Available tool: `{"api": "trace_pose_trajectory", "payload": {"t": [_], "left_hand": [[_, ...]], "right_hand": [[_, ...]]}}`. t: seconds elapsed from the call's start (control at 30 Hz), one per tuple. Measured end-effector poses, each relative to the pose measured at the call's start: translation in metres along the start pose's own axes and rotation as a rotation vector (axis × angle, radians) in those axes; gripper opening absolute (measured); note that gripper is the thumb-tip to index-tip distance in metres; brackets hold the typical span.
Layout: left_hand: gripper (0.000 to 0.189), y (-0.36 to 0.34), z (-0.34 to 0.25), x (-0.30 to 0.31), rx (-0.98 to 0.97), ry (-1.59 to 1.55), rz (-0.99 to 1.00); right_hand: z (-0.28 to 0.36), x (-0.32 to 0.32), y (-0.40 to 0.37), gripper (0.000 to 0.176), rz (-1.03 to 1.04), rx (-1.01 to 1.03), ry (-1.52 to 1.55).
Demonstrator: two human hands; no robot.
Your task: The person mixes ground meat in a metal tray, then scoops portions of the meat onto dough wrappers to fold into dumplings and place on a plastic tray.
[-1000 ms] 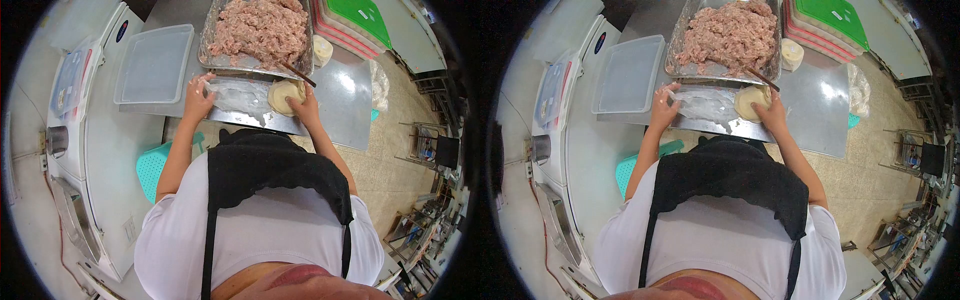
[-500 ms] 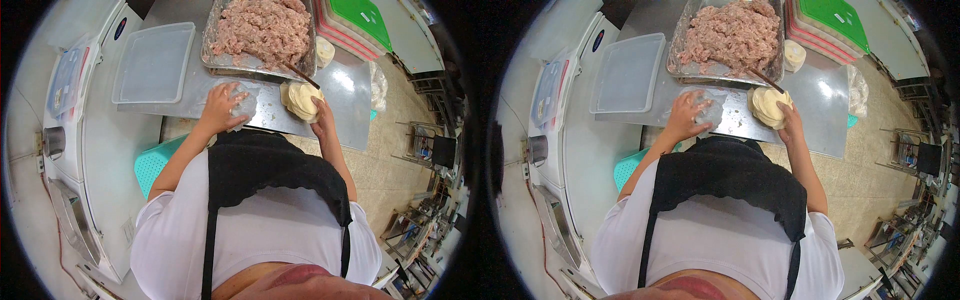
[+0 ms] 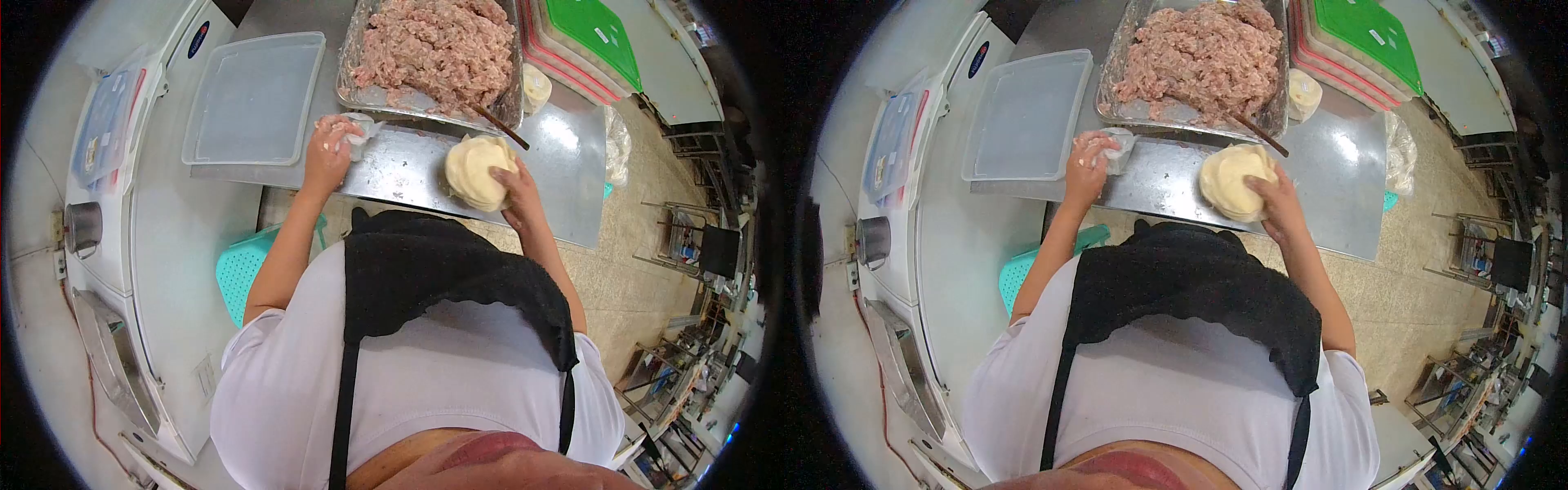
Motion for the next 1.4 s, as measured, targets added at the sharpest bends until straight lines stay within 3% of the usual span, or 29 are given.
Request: {"api": "trace_pose_trajectory", "payload": {"t": [0.13,0.2,0.23,0.3,0.37,0.43,0.47,0.53,0.7,0.77,0.8,0.87,0.9,0.97,1.0,1.13,1.2,1.33,1.4], "left_hand": [[0.025,-0.008,-0.009,-0.003,0.025,0.073,-0.046],[0.025,-0.008,-0.009,-0.003,0.041,0.081,-0.071],[0.026,-0.009,-0.008,-0.004,0.048,0.075,-0.071],[0.026,-0.013,-0.009,-0.005,0.055,0.066,-0.068],[0.027,-0.016,-0.013,-0.010,0.005,0.030,0.038],[0.028,-0.021,-0.016,-0.011,-0.008,0.023,0.044],[0.029,-0.023,-0.018,-0.013,-0.017,0.012,0.049],[0.030,-0.025,-0.016,-0.015,-0.003,0.041,0.036],[0.030,-0.024,-0.011,-0.004,0.031,0.166,-0.022],[0.030,-0.021,-0.005,-0.007,0.007,0.175,-0.031],[0.030,-0.020,-0.004,-0.009,0.006,0.176,-0.031],[0.032,-0.019,-0.007,-0.011,-0.030,0.166,-0.048],[0.032,-0.020,-0.009,-0.012,-0.032,0.165,-0.046],[0.036,-0.017,-0.016,-0.017,-0.004,0.109,-0.002],[0.036,-0.014,-0.023,-0.014,-0.009,0.110,-0.004],[0.038,-0.016,-0.057,-0.015,-0.173,0.103,0.061],[0.040,-0.015,-0.068,-0.024,-0.235,0.060,0.076],[0.046,-0.017,-0.069,-0.048,-0.216,0.072,0.168],[0.047,-0.016,-0.065,-0.054,-0.199,0.051,0.169]], "right_hand": [[-0.035,-0.018,0.028,0.067,0.141,0.017,-0.254],[-0.047,-0.033,0.043,0.070,0.291,0.173,-0.543],[-0.050,-0.037,0.052,0.070,0.294,0.172,-0.543],[-0.053,-0.051,0.058,0.075,0.313,0.371,-1.150],[-0.049,-0.060,0.054,0.065,0.314,0.478,-1.221],[-0.042,-0.067,0.052,0.042,0.458,0.593,-1.527],[-0.038,-0.060,0.053,0.042,0.451,0.593,-1.527],[-0.023,-0.048,0.055,0.026,0.364,0.636,-1.366],[0.012,-0.059,0.023,0.020,0.388,0.761,-1.348],[0.011,-0.065,0.019,0.018,0.298,0.450,-1.113],[0.006,-0.070,0.021,0.018,0.298,0.451,-1.112],[-0.015,-0.080,0.031,0.021,0.377,0.147,-0.701],[-0.024,-0.078,0.042,0.021,0.374,0.147,-0.699],[-0.042,-0.074,0.065,0.033,0.335,0.412,-1.510],[-0.039,-0.076,0.067,0.039,0.279,0.368,-1.637],[-0.019,-0.067,0.052,0.039,0.283,0.275,-1.728],[-0.008,-0.063,0.047,0.039,0.276,0.445,-1.756],[-0.030,-0.055,0.061,0.039,0.304,0.548,-1.791],[-0.039,-0.056,0.063,0.040,0.275,0.745,-1.817]]}}
Point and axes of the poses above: each hand's wrist, its own y-axis towards the middle knuckle, its own x-axis out of the back of the hand, z = x × y, the point moved 5 cm from there along y, towards the middle knuckle, and after that the axes turned 15 degrees about y, right-handed, at the moved point
